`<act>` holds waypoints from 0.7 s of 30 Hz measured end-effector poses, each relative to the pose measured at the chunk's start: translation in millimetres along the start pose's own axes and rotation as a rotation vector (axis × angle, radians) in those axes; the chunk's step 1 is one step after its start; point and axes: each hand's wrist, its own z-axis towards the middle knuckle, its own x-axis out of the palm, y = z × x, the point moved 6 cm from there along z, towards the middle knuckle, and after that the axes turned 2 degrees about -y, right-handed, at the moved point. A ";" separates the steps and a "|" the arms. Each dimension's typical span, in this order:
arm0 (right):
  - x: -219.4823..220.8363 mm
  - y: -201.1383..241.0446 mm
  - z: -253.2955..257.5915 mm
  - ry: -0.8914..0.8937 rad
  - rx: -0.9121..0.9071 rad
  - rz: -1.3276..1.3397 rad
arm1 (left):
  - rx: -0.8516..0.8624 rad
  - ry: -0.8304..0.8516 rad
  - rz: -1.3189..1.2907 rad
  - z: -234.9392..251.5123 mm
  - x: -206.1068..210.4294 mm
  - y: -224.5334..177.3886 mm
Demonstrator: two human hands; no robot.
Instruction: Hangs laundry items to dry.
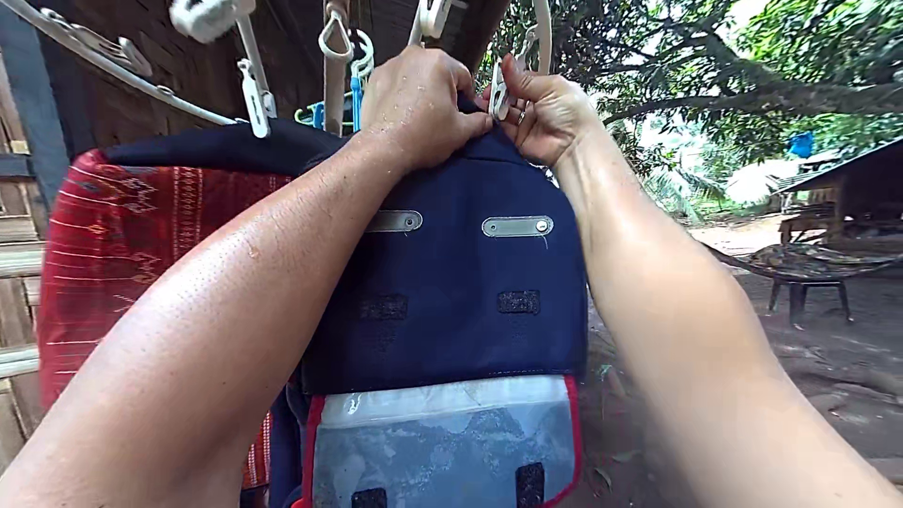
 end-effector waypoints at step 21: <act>-8.9 -74.8 21.0 -0.193 0.085 -0.083 | -0.009 0.039 0.184 -6.3 39.7 39.6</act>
